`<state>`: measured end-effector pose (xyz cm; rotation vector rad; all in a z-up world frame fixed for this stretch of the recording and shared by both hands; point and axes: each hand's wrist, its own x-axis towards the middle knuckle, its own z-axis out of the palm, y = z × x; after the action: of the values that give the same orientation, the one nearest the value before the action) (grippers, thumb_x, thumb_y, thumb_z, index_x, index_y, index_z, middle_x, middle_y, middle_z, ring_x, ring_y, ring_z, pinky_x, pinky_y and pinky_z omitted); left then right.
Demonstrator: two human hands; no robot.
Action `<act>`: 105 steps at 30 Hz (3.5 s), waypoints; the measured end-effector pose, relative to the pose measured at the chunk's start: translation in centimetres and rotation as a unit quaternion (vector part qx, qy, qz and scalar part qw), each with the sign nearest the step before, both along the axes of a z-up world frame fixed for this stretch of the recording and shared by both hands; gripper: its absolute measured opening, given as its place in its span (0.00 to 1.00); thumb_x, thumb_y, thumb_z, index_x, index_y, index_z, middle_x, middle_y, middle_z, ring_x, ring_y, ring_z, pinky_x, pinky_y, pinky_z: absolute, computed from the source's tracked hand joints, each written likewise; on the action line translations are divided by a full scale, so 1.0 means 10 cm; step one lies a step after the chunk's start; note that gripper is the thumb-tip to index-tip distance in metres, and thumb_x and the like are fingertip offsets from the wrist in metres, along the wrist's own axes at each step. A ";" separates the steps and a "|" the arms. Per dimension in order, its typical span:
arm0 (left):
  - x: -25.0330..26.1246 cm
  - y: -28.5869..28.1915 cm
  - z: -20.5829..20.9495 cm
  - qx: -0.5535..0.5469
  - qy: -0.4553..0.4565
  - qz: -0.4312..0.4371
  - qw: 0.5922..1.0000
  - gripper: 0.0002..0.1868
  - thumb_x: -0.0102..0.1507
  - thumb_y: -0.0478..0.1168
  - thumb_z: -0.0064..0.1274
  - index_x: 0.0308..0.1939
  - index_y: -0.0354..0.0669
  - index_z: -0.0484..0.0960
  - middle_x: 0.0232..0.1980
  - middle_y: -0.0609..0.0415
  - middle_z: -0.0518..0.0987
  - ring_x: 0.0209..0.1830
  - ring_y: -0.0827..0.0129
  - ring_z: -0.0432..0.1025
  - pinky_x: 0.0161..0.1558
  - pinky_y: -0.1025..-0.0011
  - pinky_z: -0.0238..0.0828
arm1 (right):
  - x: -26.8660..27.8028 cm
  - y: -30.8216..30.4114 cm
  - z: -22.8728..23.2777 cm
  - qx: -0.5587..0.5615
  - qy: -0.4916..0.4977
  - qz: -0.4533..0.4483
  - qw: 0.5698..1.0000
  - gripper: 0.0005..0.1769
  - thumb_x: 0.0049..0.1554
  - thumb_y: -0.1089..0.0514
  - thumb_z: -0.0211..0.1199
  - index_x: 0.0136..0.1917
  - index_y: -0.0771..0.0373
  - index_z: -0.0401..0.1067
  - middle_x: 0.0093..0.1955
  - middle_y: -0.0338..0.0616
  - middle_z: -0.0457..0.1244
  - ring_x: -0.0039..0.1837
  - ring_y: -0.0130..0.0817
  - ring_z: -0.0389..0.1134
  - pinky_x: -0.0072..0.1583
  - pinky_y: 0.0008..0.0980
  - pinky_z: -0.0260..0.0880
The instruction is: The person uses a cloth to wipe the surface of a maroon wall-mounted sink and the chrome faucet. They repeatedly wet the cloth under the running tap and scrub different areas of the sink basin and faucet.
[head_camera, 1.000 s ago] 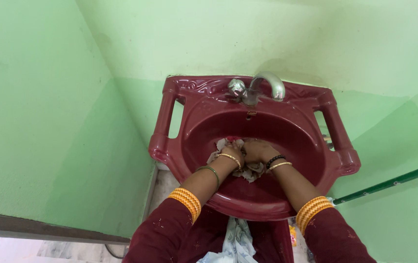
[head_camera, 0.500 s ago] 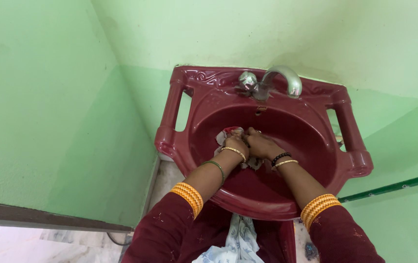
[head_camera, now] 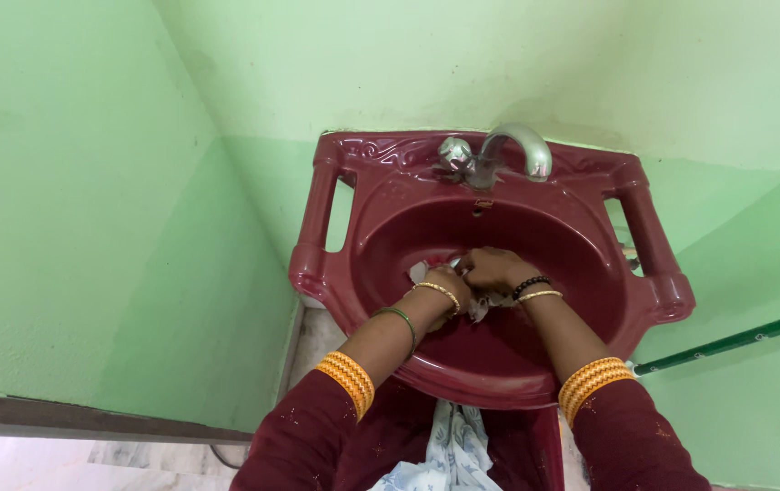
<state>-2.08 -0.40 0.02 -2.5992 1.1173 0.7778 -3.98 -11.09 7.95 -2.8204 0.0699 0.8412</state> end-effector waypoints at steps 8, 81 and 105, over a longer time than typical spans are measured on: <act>-0.02 0.06 0.06 0.039 0.020 -0.114 0.992 0.29 0.64 0.48 0.52 0.72 0.59 0.75 0.85 0.38 0.42 0.81 0.47 0.54 0.73 0.58 0.62 | 0.02 0.13 -0.11 -0.203 -0.066 0.065 0.975 0.20 0.60 0.46 0.56 0.54 0.59 0.80 0.57 0.48 0.71 0.60 0.41 0.74 0.60 0.41 0.74; 0.92 0.73 0.66 -0.702 -0.140 0.378 0.587 0.30 0.70 0.54 0.41 0.71 0.42 0.71 0.78 0.42 0.63 0.78 0.47 0.56 0.75 0.54 0.50 | 1.39 1.37 -0.23 0.116 -0.643 -0.088 0.752 0.42 0.64 0.51 0.54 0.79 0.74 0.39 0.72 0.67 0.58 0.59 0.55 0.69 0.58 0.54 0.66; 0.56 0.69 0.92 -0.528 -0.269 0.271 0.759 0.18 0.70 0.47 0.42 0.58 0.44 0.80 0.61 0.46 0.76 0.65 0.50 0.67 0.66 0.55 0.64 | 0.47 0.33 0.18 0.068 -0.570 0.163 0.803 0.18 0.59 0.58 0.60 0.61 0.64 0.71 0.60 0.46 0.65 0.59 0.48 0.67 0.65 0.49 0.62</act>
<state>3.49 6.47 9.25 -3.7132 0.6640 -0.8648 0.70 -7.81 9.78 -2.7142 -0.6219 -0.8720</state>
